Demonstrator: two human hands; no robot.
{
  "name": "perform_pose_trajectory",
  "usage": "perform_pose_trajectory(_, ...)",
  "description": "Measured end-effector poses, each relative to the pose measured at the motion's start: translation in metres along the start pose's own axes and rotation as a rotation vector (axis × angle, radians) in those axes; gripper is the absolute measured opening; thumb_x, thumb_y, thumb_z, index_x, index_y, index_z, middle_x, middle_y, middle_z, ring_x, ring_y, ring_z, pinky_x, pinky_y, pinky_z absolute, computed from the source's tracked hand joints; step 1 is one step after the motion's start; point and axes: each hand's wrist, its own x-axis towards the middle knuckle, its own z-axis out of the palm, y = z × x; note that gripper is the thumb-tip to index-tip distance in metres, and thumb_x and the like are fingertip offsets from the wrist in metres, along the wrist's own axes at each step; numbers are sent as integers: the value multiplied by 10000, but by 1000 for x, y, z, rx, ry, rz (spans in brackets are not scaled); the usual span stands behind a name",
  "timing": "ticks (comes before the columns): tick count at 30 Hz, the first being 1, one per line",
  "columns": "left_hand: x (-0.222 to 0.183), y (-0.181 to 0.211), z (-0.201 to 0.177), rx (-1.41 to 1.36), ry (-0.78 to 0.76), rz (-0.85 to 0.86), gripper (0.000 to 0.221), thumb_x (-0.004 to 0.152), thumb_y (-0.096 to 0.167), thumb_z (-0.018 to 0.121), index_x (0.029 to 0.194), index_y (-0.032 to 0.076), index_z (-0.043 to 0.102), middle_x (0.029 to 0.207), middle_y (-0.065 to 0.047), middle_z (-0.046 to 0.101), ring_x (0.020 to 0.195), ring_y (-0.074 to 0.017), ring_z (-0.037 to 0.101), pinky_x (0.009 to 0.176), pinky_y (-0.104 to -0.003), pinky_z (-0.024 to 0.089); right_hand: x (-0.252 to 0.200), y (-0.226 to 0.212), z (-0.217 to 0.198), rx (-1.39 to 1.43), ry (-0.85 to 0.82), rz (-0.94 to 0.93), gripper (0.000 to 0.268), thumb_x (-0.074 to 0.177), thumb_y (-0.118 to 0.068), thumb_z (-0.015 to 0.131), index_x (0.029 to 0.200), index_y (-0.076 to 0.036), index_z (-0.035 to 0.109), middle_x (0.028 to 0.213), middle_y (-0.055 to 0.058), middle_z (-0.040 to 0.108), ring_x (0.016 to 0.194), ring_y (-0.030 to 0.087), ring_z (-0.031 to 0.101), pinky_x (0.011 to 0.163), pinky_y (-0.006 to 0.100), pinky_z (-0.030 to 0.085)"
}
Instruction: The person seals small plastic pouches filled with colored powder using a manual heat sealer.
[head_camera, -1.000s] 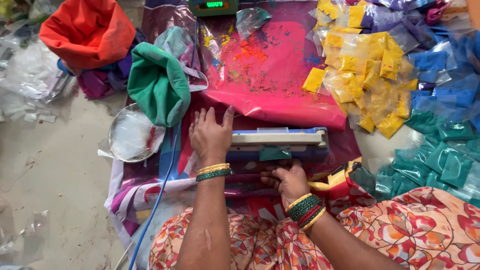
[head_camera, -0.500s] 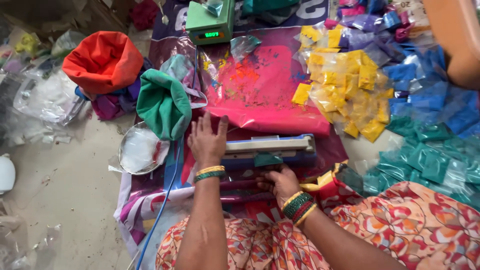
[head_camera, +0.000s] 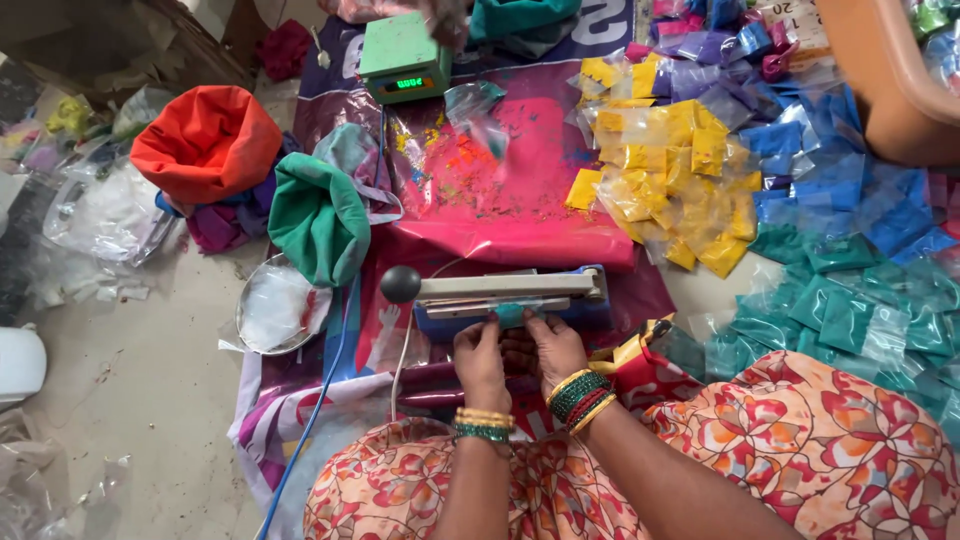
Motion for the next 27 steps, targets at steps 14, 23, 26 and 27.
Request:
perform_pose_trajectory(14,23,-12,-11,-90,-179,-19,178,815,9,779,986,-6,731,899,-61,745,766,-143,679,672,-279,532,21,14,-12,23,-48,-93,192,904,-113,704,1073,-23,695,962,74,735,820,196,707,751,358,591)
perform_pose_trajectory(23,-4,-8,-48,-216,-315,3,207,846,13,787,1039,-8,714,954,-64,750,841,-127,695,780,-255,544,12,11,-12,-89,-189,-192,135,867,-37,755,999,-49,731,966,27,756,928,134,675,902,303,526)
perform_pose_trajectory(26,-10,-9,-61,-238,-343,45,170,866,30,790,1019,-18,734,958,-63,758,842,-119,689,786,-246,536,5,14,-16,-257,-359,-195,86,891,-43,763,963,-13,727,930,52,751,878,132,683,844,285,548)
perform_pose_trajectory(27,-10,-11,-65,-188,-352,74,152,877,37,785,1009,-21,739,950,-61,759,832,-115,680,775,-246,533,5,17,-18,-307,-373,-182,87,890,-53,761,955,-8,726,914,48,751,845,122,684,805,276,562)
